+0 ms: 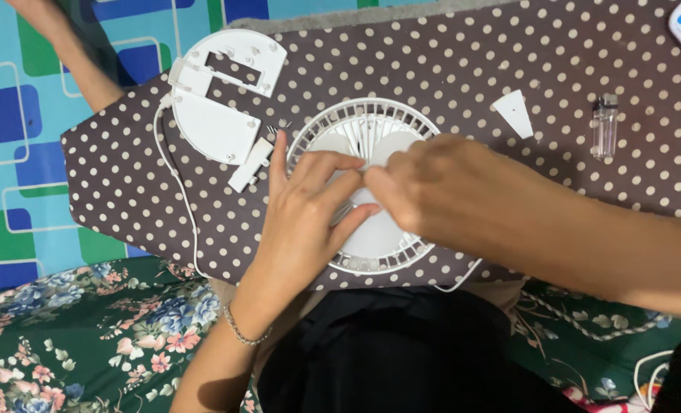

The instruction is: The person assembles a small white electric fan by hand. They place the fan blades onto the motor hub, secure the blades with a plastic cap, and then attach the front grille to the fan housing.

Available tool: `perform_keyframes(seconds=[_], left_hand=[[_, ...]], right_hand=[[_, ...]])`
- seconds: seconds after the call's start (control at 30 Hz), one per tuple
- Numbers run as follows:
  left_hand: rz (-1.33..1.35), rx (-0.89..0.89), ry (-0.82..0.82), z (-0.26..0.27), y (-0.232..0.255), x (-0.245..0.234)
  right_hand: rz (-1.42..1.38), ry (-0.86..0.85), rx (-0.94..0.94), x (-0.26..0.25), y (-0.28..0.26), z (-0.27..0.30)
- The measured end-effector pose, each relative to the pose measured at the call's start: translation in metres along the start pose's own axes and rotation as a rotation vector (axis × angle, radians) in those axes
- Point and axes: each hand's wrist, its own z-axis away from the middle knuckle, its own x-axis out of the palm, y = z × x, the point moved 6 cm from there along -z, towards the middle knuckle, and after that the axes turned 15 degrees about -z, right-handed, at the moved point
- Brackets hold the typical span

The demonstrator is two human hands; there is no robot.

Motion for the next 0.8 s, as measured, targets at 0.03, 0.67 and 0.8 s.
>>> perform_keyframes(seconds=[0.03, 0.67, 0.8], left_hand=[[0.007, 0.003, 0.012, -0.001, 0.000, 0.000], [0.017, -0.013, 0.029, 0.003, -0.001, 0.000], [0.026, -0.010, 0.045, 0.004, -0.002, 0.000]], right_hand=[[-0.013, 0.002, 0.059, 0.001, 0.006, -0.002], [-0.132, -0.244, 0.052, 0.008, 0.005, -0.006], [-0.042, -0.047, 0.135, 0.005, 0.013, -0.011]])
